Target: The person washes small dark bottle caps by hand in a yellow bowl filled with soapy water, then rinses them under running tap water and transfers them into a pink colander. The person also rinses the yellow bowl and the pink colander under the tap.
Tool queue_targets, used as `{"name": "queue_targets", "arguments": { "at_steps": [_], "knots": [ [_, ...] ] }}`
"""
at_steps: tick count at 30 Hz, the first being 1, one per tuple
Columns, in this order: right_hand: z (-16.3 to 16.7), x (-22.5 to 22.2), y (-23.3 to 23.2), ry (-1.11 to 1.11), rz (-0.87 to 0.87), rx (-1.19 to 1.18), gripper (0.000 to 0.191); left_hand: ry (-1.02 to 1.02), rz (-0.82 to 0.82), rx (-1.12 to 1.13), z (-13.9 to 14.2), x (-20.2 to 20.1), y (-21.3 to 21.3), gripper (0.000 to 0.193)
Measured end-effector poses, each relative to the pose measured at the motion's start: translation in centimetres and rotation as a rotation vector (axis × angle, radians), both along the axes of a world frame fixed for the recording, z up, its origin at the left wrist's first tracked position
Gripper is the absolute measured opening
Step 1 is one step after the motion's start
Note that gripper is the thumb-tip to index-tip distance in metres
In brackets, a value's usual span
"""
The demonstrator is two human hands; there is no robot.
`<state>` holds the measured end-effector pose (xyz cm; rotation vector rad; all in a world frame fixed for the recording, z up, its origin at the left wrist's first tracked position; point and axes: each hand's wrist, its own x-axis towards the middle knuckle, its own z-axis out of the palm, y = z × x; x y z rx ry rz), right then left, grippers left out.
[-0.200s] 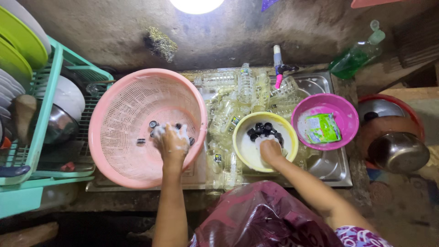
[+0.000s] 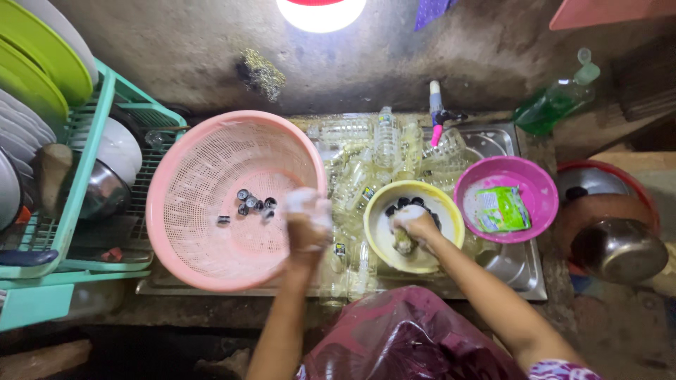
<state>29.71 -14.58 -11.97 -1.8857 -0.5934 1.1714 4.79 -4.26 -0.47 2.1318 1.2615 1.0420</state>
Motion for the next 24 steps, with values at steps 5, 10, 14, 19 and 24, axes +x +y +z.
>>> {"name": "queue_targets", "arguments": {
  "at_steps": [5,10,14,19,24],
  "knots": [
    [8.2,-1.0,0.1,0.448,0.102,0.4,0.014,-0.032,-0.309,-0.077,-2.8,6.9,-3.4,0.027],
    [15.2,-3.4,-1.0,-0.457,0.468,0.762,0.021,-0.203,-0.459,-0.173,-6.7,8.8,-0.7,0.034],
    [16.8,-2.6,-1.1,-1.028,0.67,0.941,0.023,-0.174,-0.417,-1.193,-9.4,9.7,0.5,0.038],
    [16.2,-0.9,0.0,-0.733,0.607,0.979,0.011,-0.525,-0.363,-1.342,-9.2,10.1,-1.6,0.031],
    [14.9,-0.6,0.0,-0.395,0.165,0.877,0.013,-1.3,-0.233,-1.556,-6.7,11.1,-1.5,0.019]
  ]
}}
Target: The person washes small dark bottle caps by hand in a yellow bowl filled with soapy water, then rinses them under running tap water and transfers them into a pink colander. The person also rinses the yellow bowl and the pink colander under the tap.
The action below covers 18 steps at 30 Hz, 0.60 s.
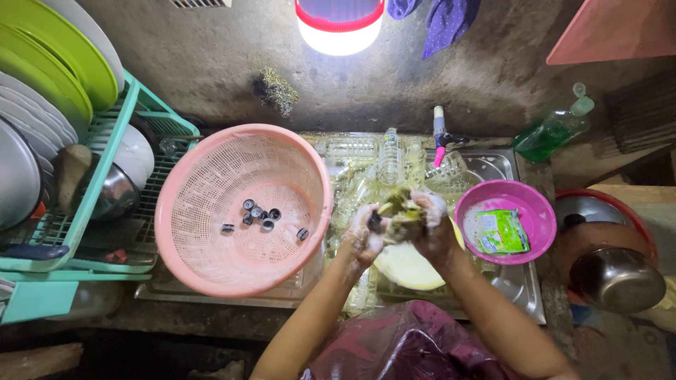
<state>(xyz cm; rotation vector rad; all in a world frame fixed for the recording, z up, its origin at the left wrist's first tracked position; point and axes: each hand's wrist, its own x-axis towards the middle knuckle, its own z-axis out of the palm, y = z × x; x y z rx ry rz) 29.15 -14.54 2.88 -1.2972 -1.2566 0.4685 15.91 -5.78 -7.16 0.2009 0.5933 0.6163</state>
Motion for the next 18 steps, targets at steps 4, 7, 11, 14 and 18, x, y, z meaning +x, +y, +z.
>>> {"name": "queue_targets", "arguments": {
  "at_steps": [4,7,11,14,18],
  "knots": [
    [-2.0,-3.4,-0.8,-0.405,-0.005,0.078,0.014,0.094,-0.06,-0.119,1.3,-0.1,-1.4,0.039],
    [-3.4,-3.9,-0.1,-0.475,0.028,0.028,0.016,0.137,-0.107,-0.052,1.2,-0.4,-3.7,0.045],
    [-3.9,-1.3,3.1,-0.112,-0.238,-0.276,0.018,0.156,-0.106,0.096,0.2,-0.1,-4.5,0.02],
    [-4.3,-1.9,2.8,-0.093,-0.236,-0.263,0.019,0.237,-0.135,0.21,-0.8,0.1,-3.6,0.022],
    [-6.2,-5.2,-0.3,-0.327,-0.015,-0.151,0.022,0.139,-0.147,-0.008,-1.9,-1.2,-2.7,0.022]
  ]
}}
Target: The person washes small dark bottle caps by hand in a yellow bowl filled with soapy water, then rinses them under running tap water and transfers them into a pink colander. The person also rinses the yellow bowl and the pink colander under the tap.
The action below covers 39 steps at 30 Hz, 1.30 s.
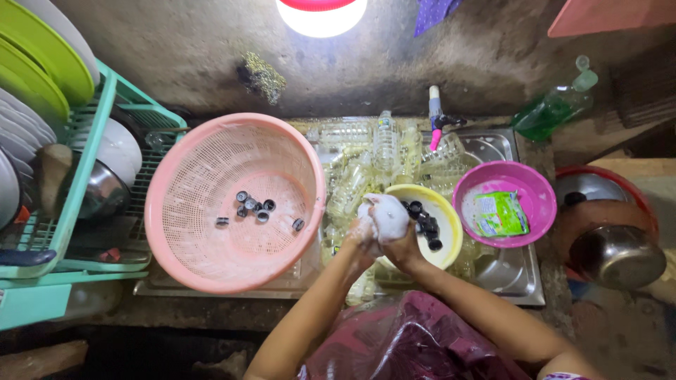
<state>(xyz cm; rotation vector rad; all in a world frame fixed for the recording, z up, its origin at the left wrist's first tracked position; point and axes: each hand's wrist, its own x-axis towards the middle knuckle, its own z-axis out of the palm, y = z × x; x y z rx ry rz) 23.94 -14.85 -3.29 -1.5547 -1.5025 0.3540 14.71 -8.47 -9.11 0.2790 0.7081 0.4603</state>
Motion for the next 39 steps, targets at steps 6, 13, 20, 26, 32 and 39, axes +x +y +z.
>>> {"name": "queue_targets", "arguments": {
  "at_steps": [6,13,20,26,32,39],
  "knots": [
    [-4.6,6.5,4.3,0.209,-0.277,-0.376,0.025,0.315,-0.059,0.604,-0.3,-0.2,-0.2,0.018],
    [-11.8,4.7,0.6,-0.513,-0.047,-0.757,0.018,1.152,-0.101,1.547,4.7,-11.0,7.5,0.02],
    [-11.3,4.1,0.5,0.13,-0.105,-0.652,0.016,1.563,0.248,1.916,9.3,-12.8,6.6,0.031],
    [-3.4,6.3,0.6,1.736,0.038,-0.549,0.02,0.766,-0.033,1.855,7.6,-4.1,1.5,0.027],
    [3.7,3.8,-1.3,0.807,0.192,-0.173,0.023,0.466,-0.07,1.369,3.0,-0.6,1.5,0.025],
    [4.4,4.9,-1.5,0.3,0.238,-0.309,0.029,0.233,-0.365,0.524,1.4,-0.8,2.7,0.023]
  ]
}}
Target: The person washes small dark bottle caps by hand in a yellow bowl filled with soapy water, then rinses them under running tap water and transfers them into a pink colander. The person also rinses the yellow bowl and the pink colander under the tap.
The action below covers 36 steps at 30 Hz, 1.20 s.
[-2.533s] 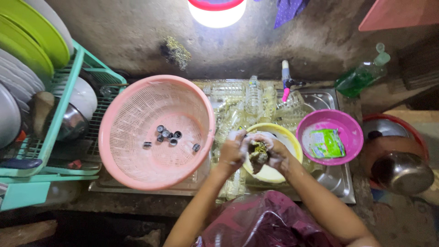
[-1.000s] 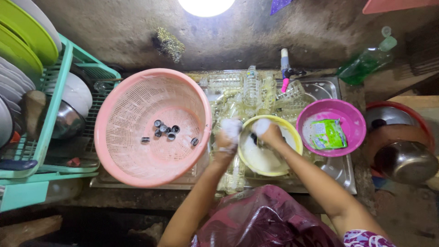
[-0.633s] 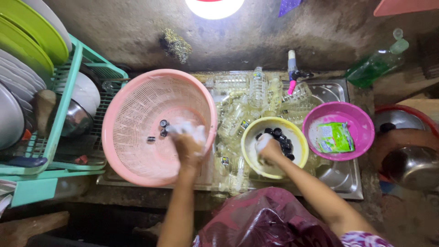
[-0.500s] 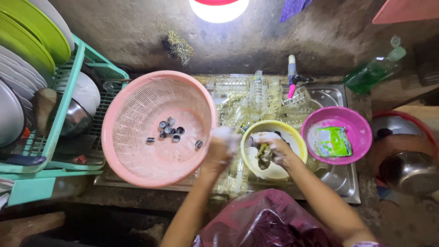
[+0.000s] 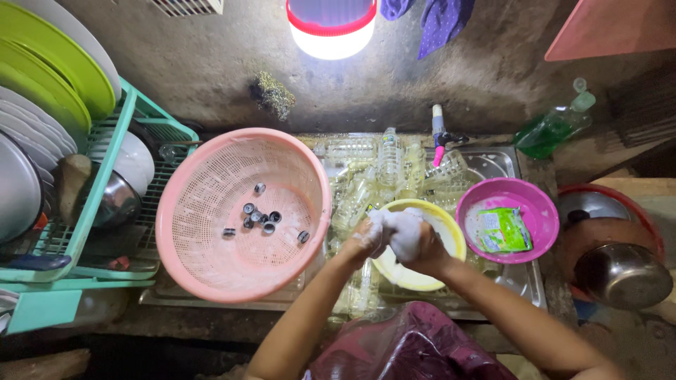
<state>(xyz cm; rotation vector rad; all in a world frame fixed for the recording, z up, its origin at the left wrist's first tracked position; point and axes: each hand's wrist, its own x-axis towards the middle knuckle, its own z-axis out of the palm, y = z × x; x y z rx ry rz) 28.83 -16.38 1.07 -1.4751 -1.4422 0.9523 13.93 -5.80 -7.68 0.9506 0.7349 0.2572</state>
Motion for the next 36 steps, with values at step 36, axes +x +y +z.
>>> {"name": "queue_targets", "arguments": {
  "at_steps": [36],
  "knots": [
    [-4.4,1.7,3.7,0.685,-0.567,-0.445,0.031,0.079,0.313,0.198,-0.3,-0.4,-1.9,0.03]
  ]
}}
